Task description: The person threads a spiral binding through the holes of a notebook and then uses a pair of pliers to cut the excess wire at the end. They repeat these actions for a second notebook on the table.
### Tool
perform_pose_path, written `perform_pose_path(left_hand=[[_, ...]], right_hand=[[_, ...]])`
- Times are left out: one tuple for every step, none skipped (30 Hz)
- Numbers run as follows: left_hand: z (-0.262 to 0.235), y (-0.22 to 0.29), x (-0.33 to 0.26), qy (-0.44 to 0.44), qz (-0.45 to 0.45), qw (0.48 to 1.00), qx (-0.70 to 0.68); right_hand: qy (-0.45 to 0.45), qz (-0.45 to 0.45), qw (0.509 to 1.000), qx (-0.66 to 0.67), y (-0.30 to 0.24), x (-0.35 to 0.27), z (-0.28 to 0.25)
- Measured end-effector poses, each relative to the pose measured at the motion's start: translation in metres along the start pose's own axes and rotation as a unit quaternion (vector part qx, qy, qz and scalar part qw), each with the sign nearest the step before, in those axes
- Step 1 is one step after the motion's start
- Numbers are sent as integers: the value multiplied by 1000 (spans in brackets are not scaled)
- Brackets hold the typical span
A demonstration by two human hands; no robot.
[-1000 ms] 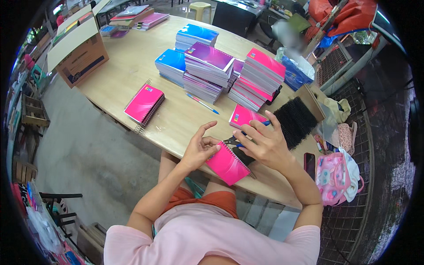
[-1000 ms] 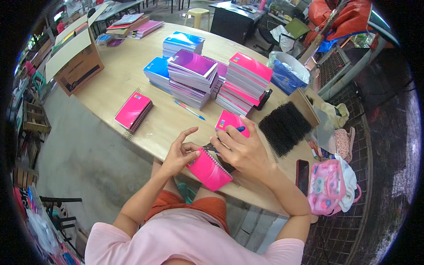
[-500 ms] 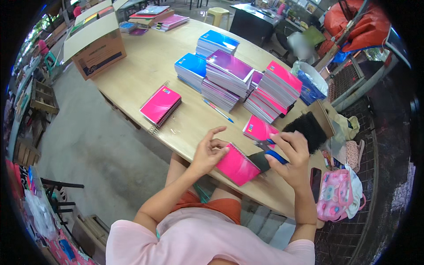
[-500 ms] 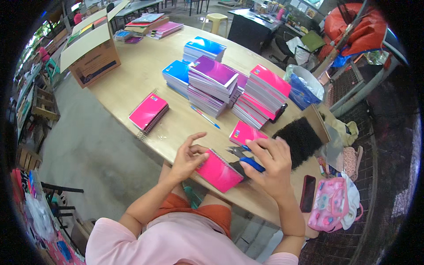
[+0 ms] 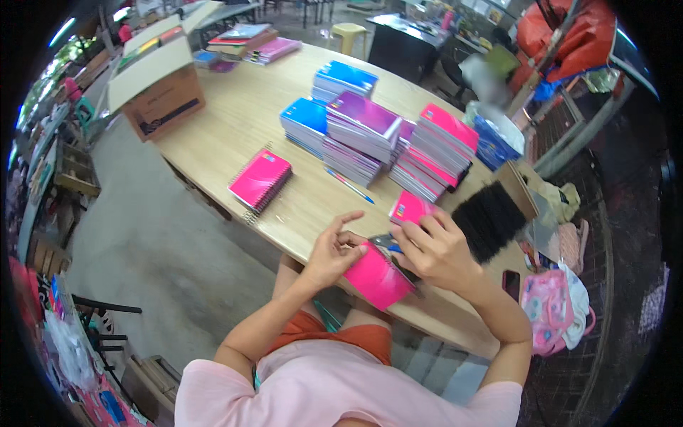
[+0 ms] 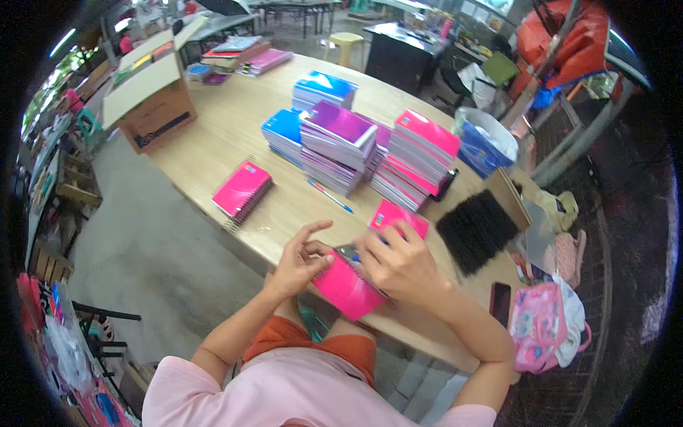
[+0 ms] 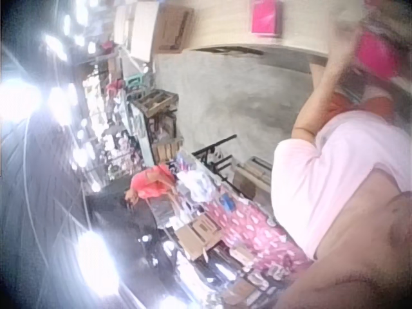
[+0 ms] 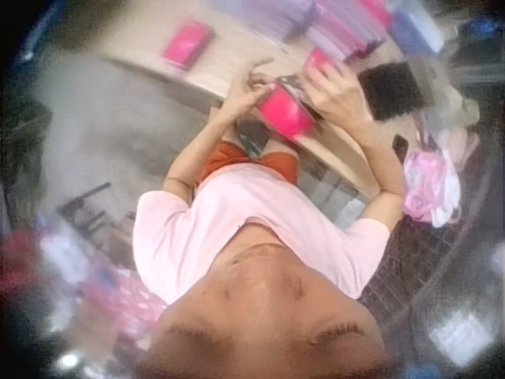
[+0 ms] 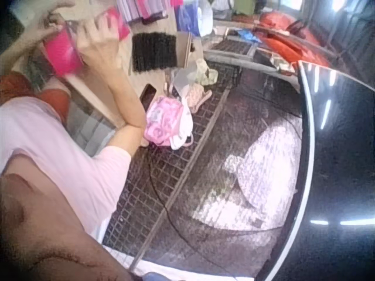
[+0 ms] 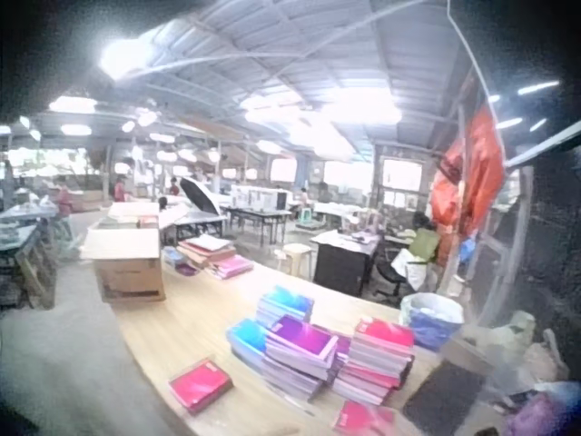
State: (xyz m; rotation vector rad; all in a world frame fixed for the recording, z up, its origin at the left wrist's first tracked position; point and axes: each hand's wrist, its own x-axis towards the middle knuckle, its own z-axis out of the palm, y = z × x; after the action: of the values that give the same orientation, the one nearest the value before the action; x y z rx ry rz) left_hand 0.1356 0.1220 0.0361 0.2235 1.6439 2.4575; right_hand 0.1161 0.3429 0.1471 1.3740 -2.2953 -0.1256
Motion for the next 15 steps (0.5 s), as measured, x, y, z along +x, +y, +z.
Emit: perform_pose_path(left_hand=[[-2, 2, 0, 3, 14, 1000, 14], [-4, -4, 0, 8, 28, 999, 27], [-5, -6, 2, 15, 44, 998, 45], [-5, -6, 4, 11, 43, 998, 51], [-5, -7, 3, 7, 39, 998, 53], [-5, -9, 2, 3, 42, 998, 50], [-5, -10, 1, -4, 44, 998, 46], [-8, -8, 1, -13, 44, 998, 43], [-7, -5, -1, -6, 43, 998, 48], [-4, 0, -2, -2, 40, 998, 54], [-3, 5, -1, 0, 37, 998, 60], [-4, 3, -2, 10, 48, 997, 67], [-10, 1, -1, 17, 54, 996, 66], [-16, 1, 0, 23, 59, 996, 65], [-22, 1, 0, 23, 61, 993, 98]], right_hand=[[-5, 35, 999, 26, -2, -1, -2], [-12, 67, 996, 55, -5, -6, -3], [-14, 98, 991, 85, -5, -8, -2], [11, 80, 995, 58, -3, -3, -9], [34, 63, 997, 33, -3, 2, -22], [54, 50, 997, 5, -3, 4, -28], [57, 53, 997, 16, -4, 4, -26], [60, 58, 996, 26, -4, 4, -24], [56, 68, 995, 35, -4, 0, -23], [60, 80, 994, 42, -3, -3, -19], [75, 78, 993, 38, 1, 1, -16], [81, 79, 993, 39, 3, 3, -13], [77, 82, 993, 40, 4, 3, -13], [76, 67, 995, 5, 5, 13, -18], [78, 54, 995, -11, 5, 19, -19]])
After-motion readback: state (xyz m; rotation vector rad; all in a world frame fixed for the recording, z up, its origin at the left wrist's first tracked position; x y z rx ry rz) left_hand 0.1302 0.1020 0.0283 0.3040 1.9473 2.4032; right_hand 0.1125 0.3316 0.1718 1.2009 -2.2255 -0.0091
